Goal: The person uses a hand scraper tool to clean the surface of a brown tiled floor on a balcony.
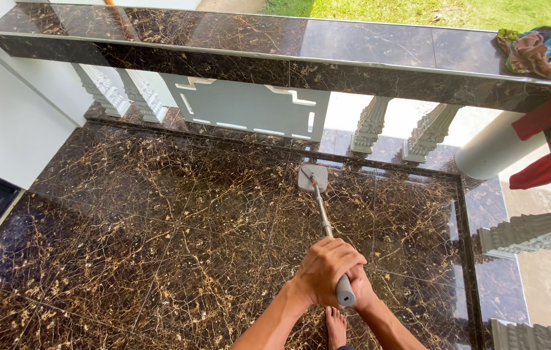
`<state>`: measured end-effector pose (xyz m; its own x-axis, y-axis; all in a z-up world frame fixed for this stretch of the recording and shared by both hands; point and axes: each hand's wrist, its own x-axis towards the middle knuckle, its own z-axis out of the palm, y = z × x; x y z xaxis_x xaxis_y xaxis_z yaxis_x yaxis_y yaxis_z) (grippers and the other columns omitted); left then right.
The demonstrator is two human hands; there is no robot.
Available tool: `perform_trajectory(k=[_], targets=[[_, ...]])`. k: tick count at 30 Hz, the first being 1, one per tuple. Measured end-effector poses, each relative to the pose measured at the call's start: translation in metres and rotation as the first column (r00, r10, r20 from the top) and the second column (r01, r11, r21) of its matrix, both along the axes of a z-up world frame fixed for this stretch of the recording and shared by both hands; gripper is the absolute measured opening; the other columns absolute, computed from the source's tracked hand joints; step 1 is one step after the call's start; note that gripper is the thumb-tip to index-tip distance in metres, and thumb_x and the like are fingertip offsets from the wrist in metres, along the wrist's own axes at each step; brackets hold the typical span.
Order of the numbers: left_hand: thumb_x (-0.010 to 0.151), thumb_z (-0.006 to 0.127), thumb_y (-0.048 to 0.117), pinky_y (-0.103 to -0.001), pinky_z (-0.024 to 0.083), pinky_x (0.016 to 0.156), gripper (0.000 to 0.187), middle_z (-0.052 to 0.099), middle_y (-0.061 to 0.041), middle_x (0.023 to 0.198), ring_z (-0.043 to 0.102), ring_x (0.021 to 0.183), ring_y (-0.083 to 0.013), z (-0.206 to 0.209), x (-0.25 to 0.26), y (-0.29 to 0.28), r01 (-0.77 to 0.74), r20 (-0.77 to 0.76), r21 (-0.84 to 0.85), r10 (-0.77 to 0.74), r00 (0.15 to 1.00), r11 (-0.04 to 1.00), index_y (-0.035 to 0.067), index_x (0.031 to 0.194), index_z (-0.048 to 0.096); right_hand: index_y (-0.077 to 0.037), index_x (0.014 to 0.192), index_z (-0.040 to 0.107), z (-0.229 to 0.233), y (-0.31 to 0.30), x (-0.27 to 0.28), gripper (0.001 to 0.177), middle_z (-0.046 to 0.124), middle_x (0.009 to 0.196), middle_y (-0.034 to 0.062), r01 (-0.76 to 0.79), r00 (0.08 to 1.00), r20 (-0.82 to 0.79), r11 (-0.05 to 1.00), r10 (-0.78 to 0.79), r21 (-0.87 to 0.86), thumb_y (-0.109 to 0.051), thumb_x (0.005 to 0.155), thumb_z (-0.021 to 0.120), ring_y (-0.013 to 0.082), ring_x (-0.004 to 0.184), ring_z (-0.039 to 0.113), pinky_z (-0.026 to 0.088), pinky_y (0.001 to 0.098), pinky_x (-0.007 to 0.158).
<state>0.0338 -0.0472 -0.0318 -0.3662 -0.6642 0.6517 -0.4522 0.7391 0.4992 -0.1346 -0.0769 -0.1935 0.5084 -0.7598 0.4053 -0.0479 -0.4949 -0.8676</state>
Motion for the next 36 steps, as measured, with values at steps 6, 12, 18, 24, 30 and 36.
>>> perform_trajectory(k=[6, 12, 18, 24, 30, 36], targets=[[0.090, 0.059, 0.028, -0.041, 0.058, 0.080, 0.024, 0.070, -0.012, 0.085, 0.070, 0.079, -0.0247, -0.076, -0.004, 0.001, -0.061, -0.023, -0.040, 0.060, 0.998, 0.997, 0.005, 0.092, 0.067, -0.009, 0.099, 0.074, -0.051, 0.009, 0.003, 0.031, 0.072, 0.105, 0.0111, -0.101, 0.993, -0.034, 0.977, 0.110, 0.189, -0.025, 0.079, 0.057, 0.0255, 0.102, 0.069, 0.058, 0.0385, 0.089], [0.089, 0.057, 0.025, -0.040, 0.060, 0.084, 0.022, 0.072, -0.012, 0.089, 0.068, 0.079, -0.0250, -0.088, 0.003, 0.034, -0.042, 0.073, 0.070, 0.036, 0.997, 0.997, 0.005, 0.090, 0.067, -0.007, 0.107, 0.071, -0.051, 0.031, 0.012, 0.034, 0.069, 0.114, 0.0113, -0.117, 0.990, -0.059, 0.984, 0.126, 0.131, -0.017, 0.076, 0.065, 0.0253, 0.110, 0.066, 0.053, 0.0385, 0.093], [0.087, 0.056, 0.023, -0.042, 0.058, 0.082, 0.023, 0.070, -0.014, 0.085, 0.068, 0.075, -0.0252, -0.035, 0.009, 0.017, -0.022, 0.059, 0.036, 0.020, 0.998, 0.999, 0.004, 0.093, 0.067, -0.006, 0.108, 0.065, -0.017, 0.007, 0.014, 0.035, 0.066, 0.108, 0.0101, -0.157, 0.988, 0.017, 0.970, 0.156, 0.183, -0.016, 0.075, 0.066, 0.0214, 0.097, 0.068, 0.060, 0.0366, 0.078], [0.083, 0.057, 0.019, -0.042, 0.054, 0.071, 0.022, 0.068, -0.015, 0.076, 0.063, 0.064, -0.0255, 0.046, 0.019, 0.019, -0.046, 0.036, 0.081, 0.043, 0.998, 0.996, 0.002, 0.093, 0.067, -0.004, 0.107, 0.058, 0.081, 0.007, 0.027, 0.034, 0.062, 0.102, 0.0125, -0.093, 0.995, 0.063, 0.977, 0.082, 0.194, -0.020, 0.078, 0.062, 0.0220, 0.088, 0.065, 0.057, 0.0358, 0.070], [0.079, 0.061, 0.021, -0.043, 0.052, 0.068, 0.026, 0.065, -0.014, 0.074, 0.061, 0.063, -0.0273, 0.107, 0.033, 0.058, -0.078, 0.081, 0.203, 0.063, 0.995, 0.976, 0.002, 0.097, 0.066, -0.005, 0.107, 0.064, 0.151, 0.045, 0.035, 0.039, 0.066, 0.106, 0.0139, -0.013, 0.981, -0.190, 0.989, 0.041, 0.145, -0.020, 0.071, 0.070, 0.0267, 0.096, 0.067, 0.059, 0.0405, 0.075], [0.081, 0.063, 0.026, -0.043, 0.053, 0.076, 0.030, 0.065, -0.012, 0.080, 0.065, 0.073, -0.0268, 0.109, 0.046, 0.087, -0.084, 0.023, 0.152, 0.081, 0.996, 0.985, 0.004, 0.102, 0.065, 0.002, 0.123, 0.057, 0.164, 0.078, 0.055, 0.051, 0.061, 0.121, 0.0184, -0.026, 0.999, -0.048, 1.000, 0.026, 0.012, -0.026, 0.081, 0.065, 0.0355, 0.117, 0.061, 0.048, 0.0484, 0.097]])
